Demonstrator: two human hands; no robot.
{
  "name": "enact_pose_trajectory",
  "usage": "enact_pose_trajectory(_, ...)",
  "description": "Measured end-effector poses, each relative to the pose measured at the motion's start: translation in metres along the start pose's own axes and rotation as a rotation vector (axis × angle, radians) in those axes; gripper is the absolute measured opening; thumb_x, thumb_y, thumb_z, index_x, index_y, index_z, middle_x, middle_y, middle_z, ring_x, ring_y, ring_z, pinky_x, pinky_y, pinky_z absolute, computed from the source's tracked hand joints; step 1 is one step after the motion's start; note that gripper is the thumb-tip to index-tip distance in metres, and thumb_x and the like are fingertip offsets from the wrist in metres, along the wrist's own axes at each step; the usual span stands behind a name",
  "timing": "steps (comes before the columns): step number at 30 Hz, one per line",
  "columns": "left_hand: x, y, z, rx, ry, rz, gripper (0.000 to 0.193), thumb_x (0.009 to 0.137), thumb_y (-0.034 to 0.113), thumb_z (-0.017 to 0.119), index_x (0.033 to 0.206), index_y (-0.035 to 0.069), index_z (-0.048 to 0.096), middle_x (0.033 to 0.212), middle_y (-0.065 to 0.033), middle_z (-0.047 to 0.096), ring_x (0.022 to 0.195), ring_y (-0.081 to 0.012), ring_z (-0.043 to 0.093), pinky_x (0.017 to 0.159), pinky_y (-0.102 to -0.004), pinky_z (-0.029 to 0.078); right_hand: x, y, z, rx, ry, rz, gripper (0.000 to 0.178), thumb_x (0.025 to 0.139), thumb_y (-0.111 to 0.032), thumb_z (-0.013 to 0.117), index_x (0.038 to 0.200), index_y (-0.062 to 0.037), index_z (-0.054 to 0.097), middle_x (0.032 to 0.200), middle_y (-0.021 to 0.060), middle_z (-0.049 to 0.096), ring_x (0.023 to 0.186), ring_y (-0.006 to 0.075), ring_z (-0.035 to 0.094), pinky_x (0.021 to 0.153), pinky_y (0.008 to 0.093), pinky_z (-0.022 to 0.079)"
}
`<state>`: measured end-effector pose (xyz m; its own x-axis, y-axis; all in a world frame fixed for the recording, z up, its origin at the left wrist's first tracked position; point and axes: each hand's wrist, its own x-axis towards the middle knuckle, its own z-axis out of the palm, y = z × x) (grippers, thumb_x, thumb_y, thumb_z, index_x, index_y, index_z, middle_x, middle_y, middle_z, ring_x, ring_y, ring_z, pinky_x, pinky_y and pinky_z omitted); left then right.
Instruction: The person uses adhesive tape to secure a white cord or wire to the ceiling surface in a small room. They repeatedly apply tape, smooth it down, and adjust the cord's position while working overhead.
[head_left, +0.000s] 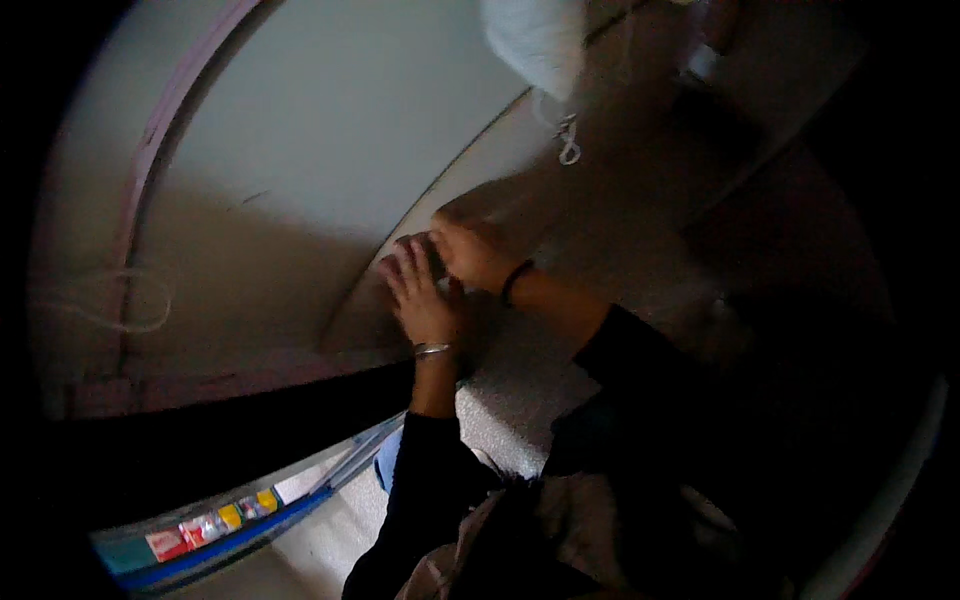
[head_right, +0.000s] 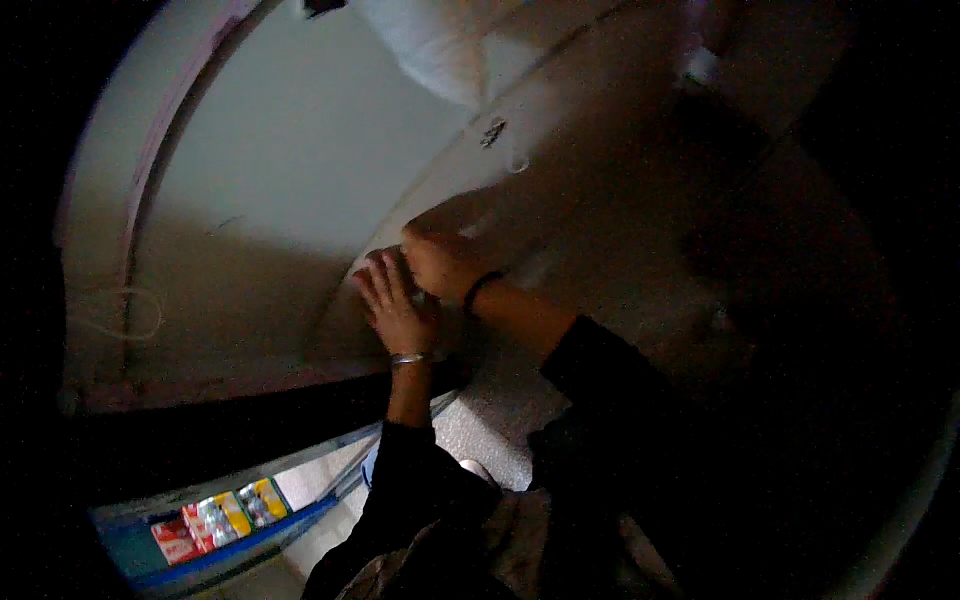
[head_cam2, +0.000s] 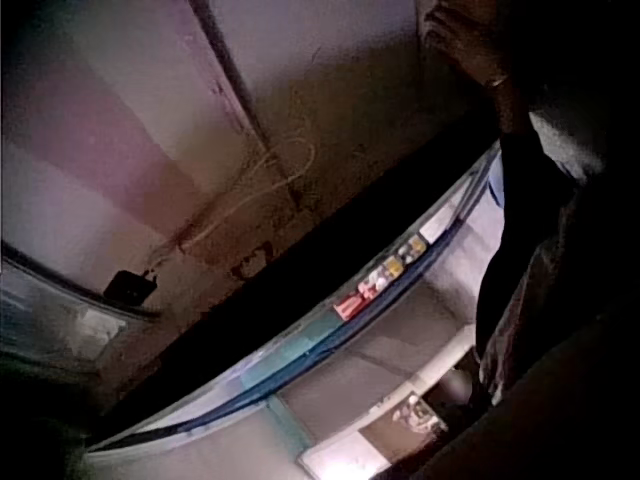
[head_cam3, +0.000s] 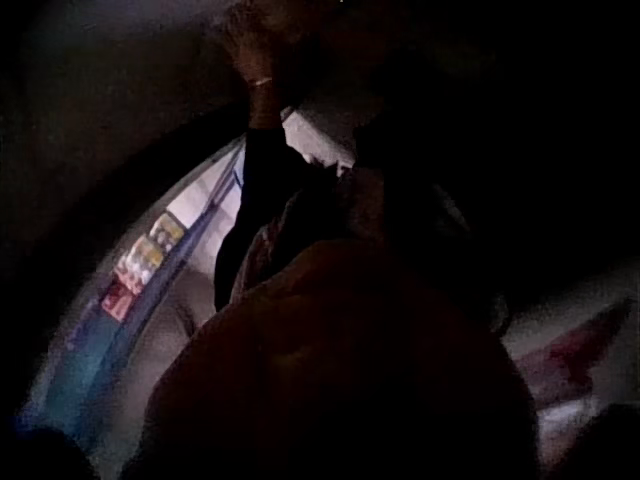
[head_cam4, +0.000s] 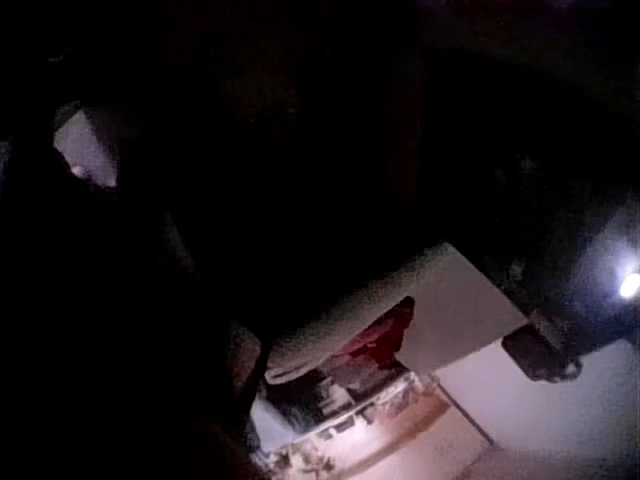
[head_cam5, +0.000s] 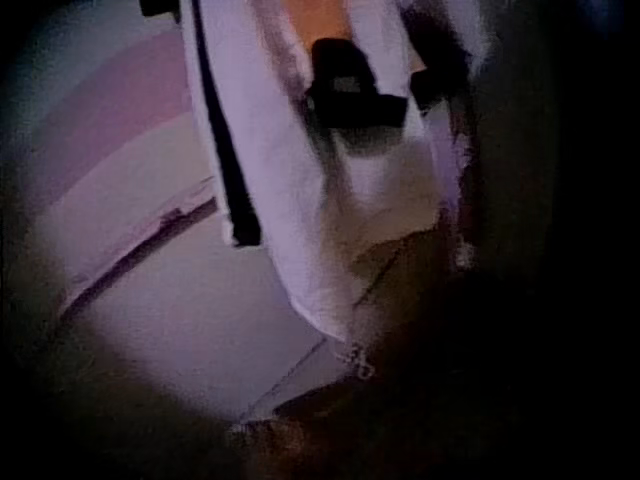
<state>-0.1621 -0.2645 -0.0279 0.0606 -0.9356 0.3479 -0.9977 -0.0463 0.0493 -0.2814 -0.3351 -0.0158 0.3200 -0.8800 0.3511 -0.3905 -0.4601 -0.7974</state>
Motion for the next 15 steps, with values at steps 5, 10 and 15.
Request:
enact_pose_trajectory(5,-0.008,0.004,-0.014,-0.028,-0.007,-0.007,0.072,0.079,0.027,0.060,0.143,0.015,0.029,0.153,-0.0110,0.016,0.139,-0.0405,0.012,0.107,-0.0601,0.014,0.000,-0.008,-0.015,-0.065,-0.079,0.020,0.016,0.083,-0.018,0.051,0.088,-0.0031,0.055,0.082,0.0214,0.063,0.077,0.0402,0.061,0.067,0.0494,0.048)
enact_pose_trajectory(10,-0.041,0.005,-0.029,-0.045,0.023,0.129,0.063,0.081,0.025,0.059,0.138,0.012,0.037,0.150,-0.0126,0.024,0.139,-0.0393,0.014,0.106,-0.0613,0.009,-0.018,0.026,-0.024,-0.261,-0.316,0.057,0.013,0.085,-0.014,0.047,0.085,-0.0035,0.055,0.082,0.0199,0.061,0.077,0.0380,0.059,0.068,0.0472,0.046)
enact_pose_trajectory(15,-0.036,0.004,-0.047,-0.063,0.104,0.171,0.066,0.079,0.025,0.061,0.138,0.011,0.037,0.149,-0.0122,0.026,0.138,-0.0376,0.017,0.107,-0.0599,0.008,-0.041,0.066,-0.026,0.137,-0.078,0.160,0.017,0.085,-0.018,0.051,0.084,-0.0025,0.056,0.080,0.0189,0.060,0.075,0.0332,0.060,0.067,0.0424,0.045)
